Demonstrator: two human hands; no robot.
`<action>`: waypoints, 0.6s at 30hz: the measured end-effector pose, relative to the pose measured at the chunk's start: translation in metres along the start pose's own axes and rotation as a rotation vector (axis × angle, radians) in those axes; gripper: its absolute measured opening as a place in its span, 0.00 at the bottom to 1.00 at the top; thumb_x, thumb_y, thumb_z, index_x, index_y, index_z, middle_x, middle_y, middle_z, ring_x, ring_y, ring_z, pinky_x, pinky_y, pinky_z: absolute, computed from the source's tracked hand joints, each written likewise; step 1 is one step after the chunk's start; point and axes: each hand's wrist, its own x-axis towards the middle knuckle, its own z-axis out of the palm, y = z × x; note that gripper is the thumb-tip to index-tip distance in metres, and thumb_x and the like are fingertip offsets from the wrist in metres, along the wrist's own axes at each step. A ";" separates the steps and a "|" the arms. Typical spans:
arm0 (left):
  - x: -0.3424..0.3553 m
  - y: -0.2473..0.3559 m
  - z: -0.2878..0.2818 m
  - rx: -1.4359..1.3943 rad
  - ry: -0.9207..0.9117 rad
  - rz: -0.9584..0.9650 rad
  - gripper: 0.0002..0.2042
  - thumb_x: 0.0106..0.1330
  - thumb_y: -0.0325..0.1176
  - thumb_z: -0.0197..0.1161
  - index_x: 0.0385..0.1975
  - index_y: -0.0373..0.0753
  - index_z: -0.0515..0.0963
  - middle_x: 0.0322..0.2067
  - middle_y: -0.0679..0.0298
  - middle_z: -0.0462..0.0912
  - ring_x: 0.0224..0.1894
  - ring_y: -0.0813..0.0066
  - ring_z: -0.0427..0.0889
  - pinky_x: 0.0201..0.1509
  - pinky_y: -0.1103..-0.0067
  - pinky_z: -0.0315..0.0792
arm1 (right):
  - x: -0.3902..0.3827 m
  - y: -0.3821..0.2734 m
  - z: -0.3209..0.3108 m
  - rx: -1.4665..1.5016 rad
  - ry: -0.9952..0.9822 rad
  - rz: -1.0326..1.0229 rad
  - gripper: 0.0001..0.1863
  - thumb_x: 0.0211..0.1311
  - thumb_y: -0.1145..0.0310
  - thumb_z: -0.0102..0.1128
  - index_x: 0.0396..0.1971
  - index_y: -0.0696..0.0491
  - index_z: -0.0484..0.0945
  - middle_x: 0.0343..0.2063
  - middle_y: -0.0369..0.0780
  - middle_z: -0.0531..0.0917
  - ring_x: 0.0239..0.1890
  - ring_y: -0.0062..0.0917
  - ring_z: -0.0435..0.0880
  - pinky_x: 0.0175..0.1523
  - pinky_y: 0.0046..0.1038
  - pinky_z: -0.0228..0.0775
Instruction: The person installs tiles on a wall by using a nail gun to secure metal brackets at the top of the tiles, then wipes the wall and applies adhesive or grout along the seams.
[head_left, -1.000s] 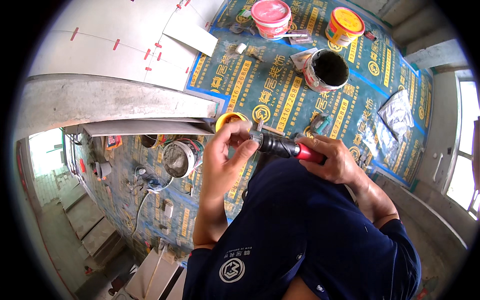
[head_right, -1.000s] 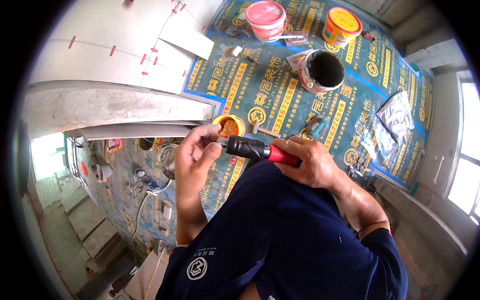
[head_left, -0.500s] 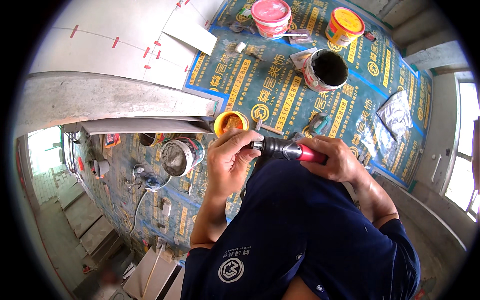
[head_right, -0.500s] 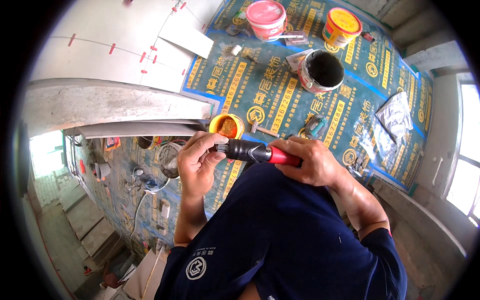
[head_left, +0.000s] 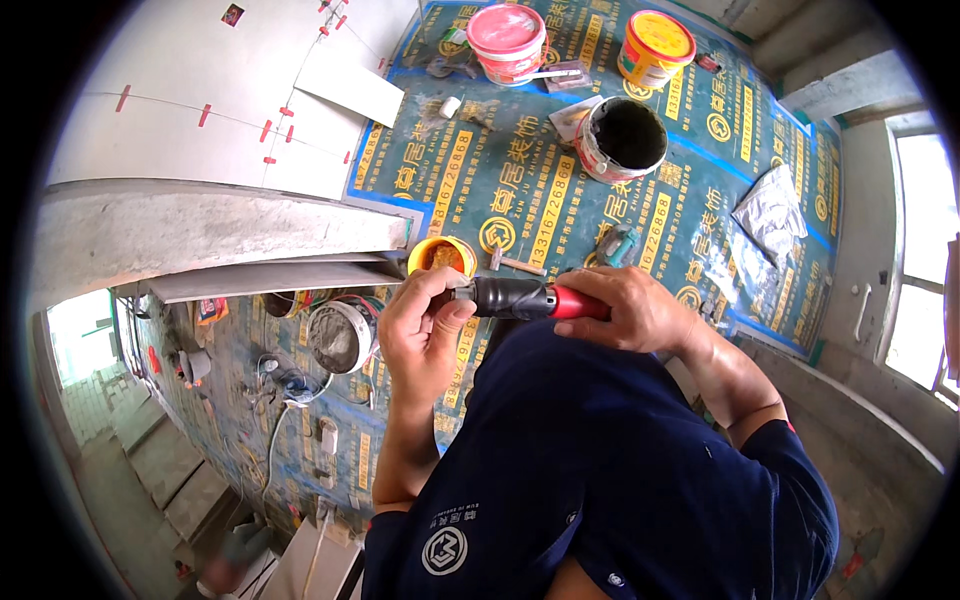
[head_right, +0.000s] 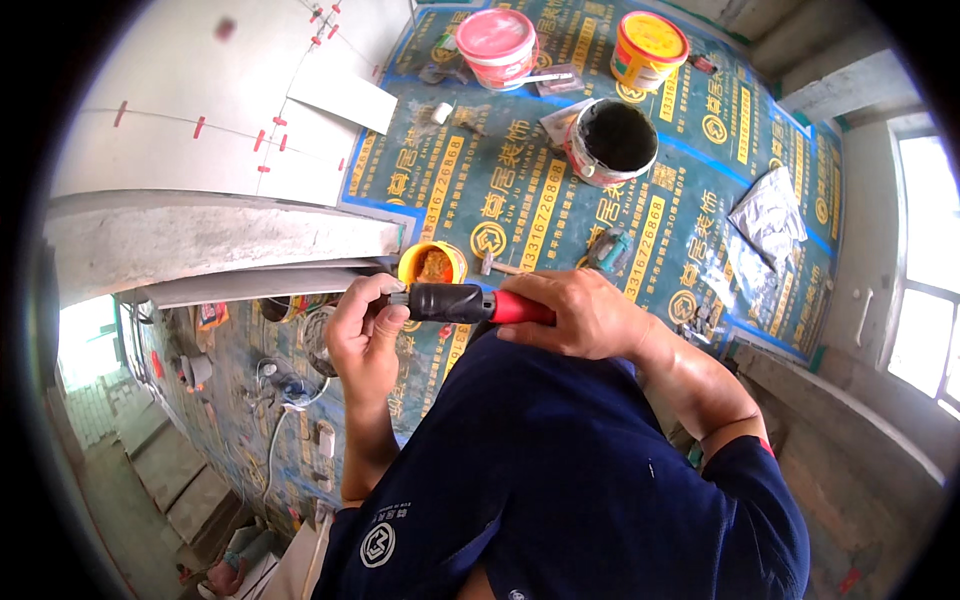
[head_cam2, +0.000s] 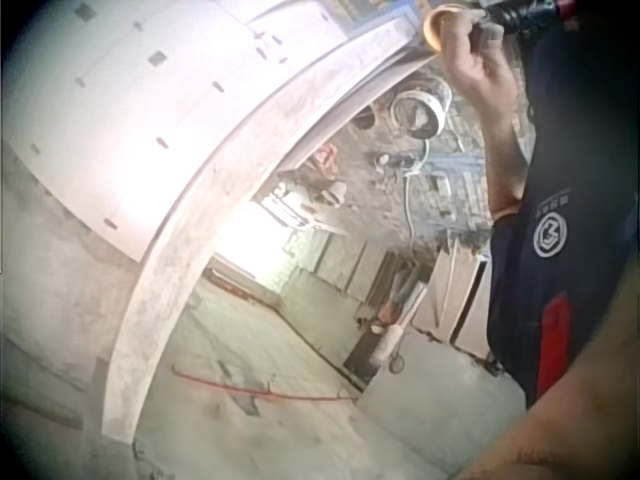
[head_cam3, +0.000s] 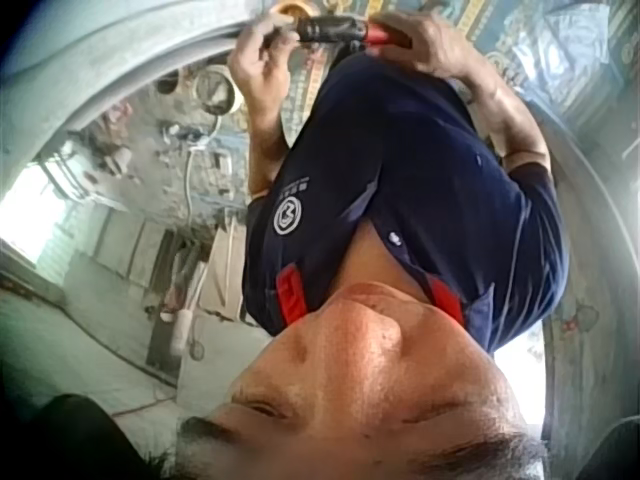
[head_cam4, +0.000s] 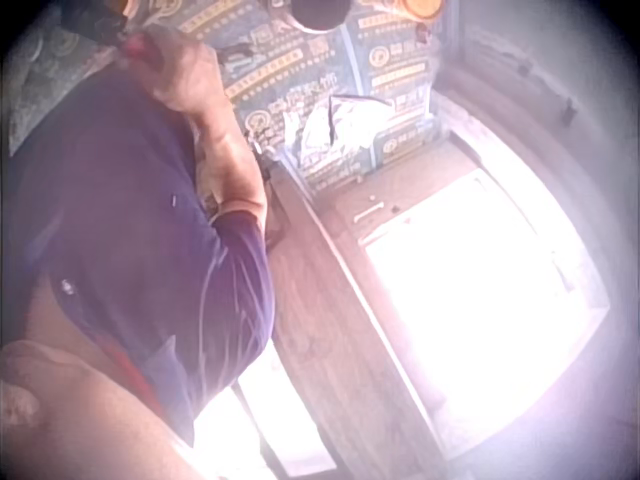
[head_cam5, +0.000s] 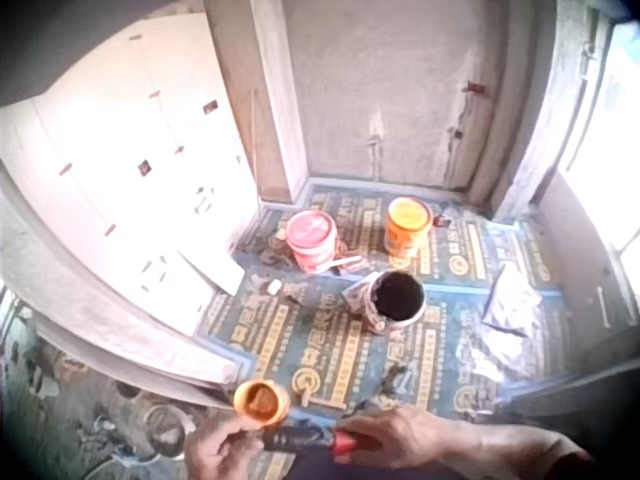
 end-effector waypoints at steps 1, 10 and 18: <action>-0.001 -0.002 0.001 -0.040 -0.008 0.038 0.12 0.63 0.29 0.64 0.40 0.28 0.75 0.32 0.66 0.75 0.31 0.84 0.72 0.35 0.87 0.68 | 0.000 0.001 -0.002 0.000 -0.001 -0.004 0.21 0.55 0.58 0.67 0.44 0.56 0.76 0.29 0.46 0.81 0.33 0.41 0.82 0.37 0.36 0.73; 0.023 -0.018 0.057 -1.104 0.043 -0.288 0.25 0.68 0.50 0.53 0.50 0.32 0.70 0.43 0.54 0.76 0.48 0.61 0.74 0.62 0.64 0.63 | 0.017 -0.003 -0.008 -0.062 0.027 0.047 0.27 0.52 0.62 0.67 0.51 0.58 0.72 0.32 0.49 0.81 0.35 0.43 0.81 0.42 0.37 0.72; 0.055 -0.060 0.021 -1.475 0.315 -0.373 0.22 0.68 0.49 0.49 0.33 0.29 0.69 0.32 0.54 0.75 0.45 0.57 0.74 0.70 0.58 0.55 | 0.002 0.050 -0.028 0.726 -0.410 0.132 0.37 0.49 0.50 0.72 0.55 0.55 0.71 0.42 0.37 0.79 0.43 0.23 0.77 0.50 0.29 0.68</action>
